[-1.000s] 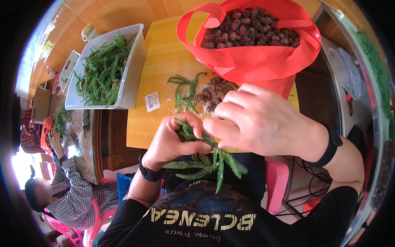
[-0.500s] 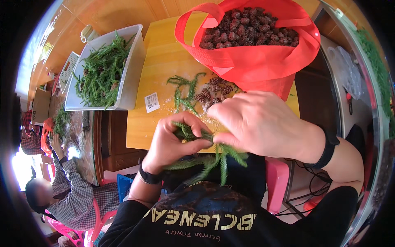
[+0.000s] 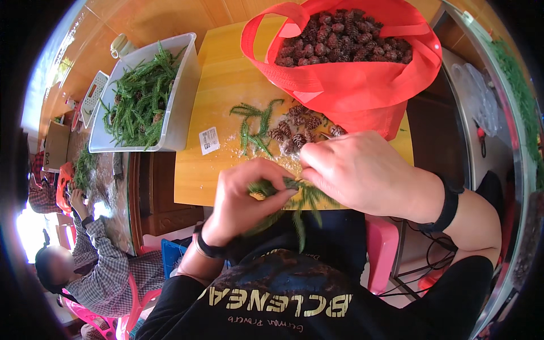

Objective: Trimming green plant stems with pliers and sorting seeds into a red bag.

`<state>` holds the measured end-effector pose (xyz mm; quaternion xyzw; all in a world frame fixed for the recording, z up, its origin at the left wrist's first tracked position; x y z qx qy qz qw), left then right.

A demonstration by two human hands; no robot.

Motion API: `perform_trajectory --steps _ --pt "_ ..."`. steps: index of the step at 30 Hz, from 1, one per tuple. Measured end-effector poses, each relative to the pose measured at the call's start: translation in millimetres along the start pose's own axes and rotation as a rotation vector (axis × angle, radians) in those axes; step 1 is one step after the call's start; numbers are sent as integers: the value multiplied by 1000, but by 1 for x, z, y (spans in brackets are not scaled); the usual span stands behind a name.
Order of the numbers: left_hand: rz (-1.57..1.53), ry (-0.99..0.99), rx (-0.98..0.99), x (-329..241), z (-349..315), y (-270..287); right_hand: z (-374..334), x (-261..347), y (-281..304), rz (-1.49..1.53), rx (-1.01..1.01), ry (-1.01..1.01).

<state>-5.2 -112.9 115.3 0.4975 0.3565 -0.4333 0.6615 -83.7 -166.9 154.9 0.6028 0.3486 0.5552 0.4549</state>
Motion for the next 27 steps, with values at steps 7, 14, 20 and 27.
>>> perform_trajectory --steps 7,14,20,27 --pt "-647 217 202 28 2 -17 -11 43 7 -350 -108 453" --pt "254 -221 -119 -21 -1 3 1 -2 4 -56 -63 -29" --pt "-389 226 111 36 -2 -11 -4 10 12 -38 -115 138" --pt "-658 305 264 32 0 -23 -12 43 13 -321 -144 409"
Point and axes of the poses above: each hand's wrist, its own z-axis towards the middle knuckle, its own y-axis out of the back of the hand, x = y × z, the point moved 10 cm from there along z, towards the middle knuckle, and after that the axes turned 4 degrees about x, right-handed, at the moved point
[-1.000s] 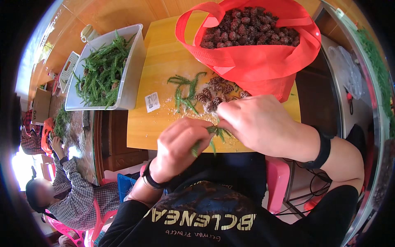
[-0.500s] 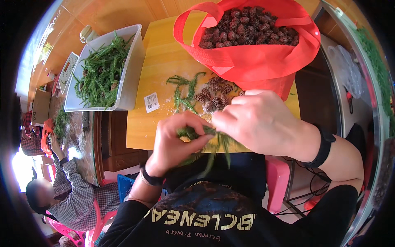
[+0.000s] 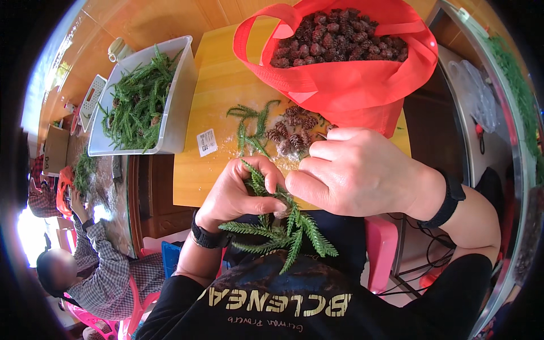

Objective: Trimming green plant stems with pliers and sorting seeds into a red bag.

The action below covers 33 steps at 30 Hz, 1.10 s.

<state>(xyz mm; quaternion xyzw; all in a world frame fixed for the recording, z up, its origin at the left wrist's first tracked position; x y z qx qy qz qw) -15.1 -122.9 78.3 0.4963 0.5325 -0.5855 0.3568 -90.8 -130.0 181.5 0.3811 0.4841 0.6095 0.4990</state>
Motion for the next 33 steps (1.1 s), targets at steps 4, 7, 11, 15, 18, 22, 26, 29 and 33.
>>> perform_trajectory --steps 4,7,11,15,18,22,26,29,33 --pt "700 -347 -288 -42 -12 -1 -4 -20 -10 95 18 -196" --pt "917 -522 -322 -50 -20 -17 -14 -38 -23 228 78 -415" --pt "386 -132 -193 -14 -7 9 -14 -34 -17 303 64 -355" --pt "-16 33 -20 6 3 5 -9 -9 0 32 -36 -59" --pt "-33 39 40 7 4 1 -6 3 6 -60 -68 39" --pt "-87 57 56 7 5 -6 -6 6 5 -62 -56 57" --pt "740 -327 -227 -40 -9 -6 -8 -15 -5 28 20 -131" --pt "1080 -544 -289 -57 -21 -27 -15 -27 -16 141 84 -256" --pt "391 -42 -196 -6 -5 8 -18 -33 -13 373 20 -314"
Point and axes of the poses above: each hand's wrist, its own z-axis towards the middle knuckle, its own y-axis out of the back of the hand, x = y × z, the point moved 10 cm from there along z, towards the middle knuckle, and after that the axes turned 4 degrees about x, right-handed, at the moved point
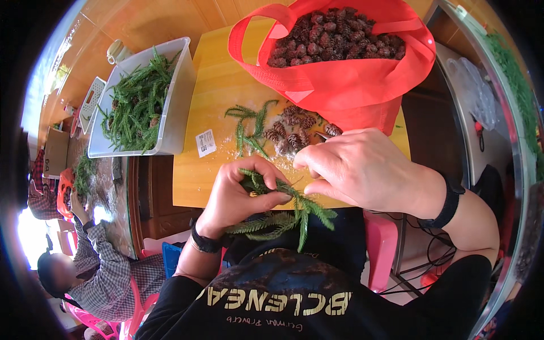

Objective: Trimming green plant stems with pliers and sorting seeds into a red bag.

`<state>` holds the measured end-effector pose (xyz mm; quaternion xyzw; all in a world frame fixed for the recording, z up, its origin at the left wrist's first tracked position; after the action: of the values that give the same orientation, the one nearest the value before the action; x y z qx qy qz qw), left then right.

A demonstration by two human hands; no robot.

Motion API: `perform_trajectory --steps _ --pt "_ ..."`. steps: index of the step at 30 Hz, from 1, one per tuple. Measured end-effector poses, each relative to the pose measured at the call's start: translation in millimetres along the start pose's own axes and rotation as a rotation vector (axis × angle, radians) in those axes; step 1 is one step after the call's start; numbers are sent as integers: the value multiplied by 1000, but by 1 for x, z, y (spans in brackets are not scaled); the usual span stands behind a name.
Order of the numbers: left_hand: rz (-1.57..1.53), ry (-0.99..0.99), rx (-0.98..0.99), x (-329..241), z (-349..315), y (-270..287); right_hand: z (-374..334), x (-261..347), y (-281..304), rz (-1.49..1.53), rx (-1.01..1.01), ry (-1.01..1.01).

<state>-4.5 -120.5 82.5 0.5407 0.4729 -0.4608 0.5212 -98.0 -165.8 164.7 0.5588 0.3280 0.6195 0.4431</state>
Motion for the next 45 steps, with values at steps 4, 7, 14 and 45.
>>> perform_trajectory --steps 4,7,14,45 --pt "-303 36 89 3 3 -6 -2 4 2 -7 -62 36" --pt "-332 34 111 2 4 -9 -1 10 5 -22 -105 94" --pt "151 -170 -51 -16 1 -2 -1 6 -1 -81 -72 85" --pt "-428 -201 -260 6 -12 33 -130 -104 -24 353 -83 -751"
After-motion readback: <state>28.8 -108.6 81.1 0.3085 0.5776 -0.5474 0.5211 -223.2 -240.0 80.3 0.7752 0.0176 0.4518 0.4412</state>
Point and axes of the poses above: each hand's wrist, its own z-axis towards the middle knuckle, its own y-axis out of the back of the hand, x = y × z, the point moved 10 cm from there along z, towards the middle knuckle, and after that the axes turned 4 degrees about x, right-handed, at the moved point
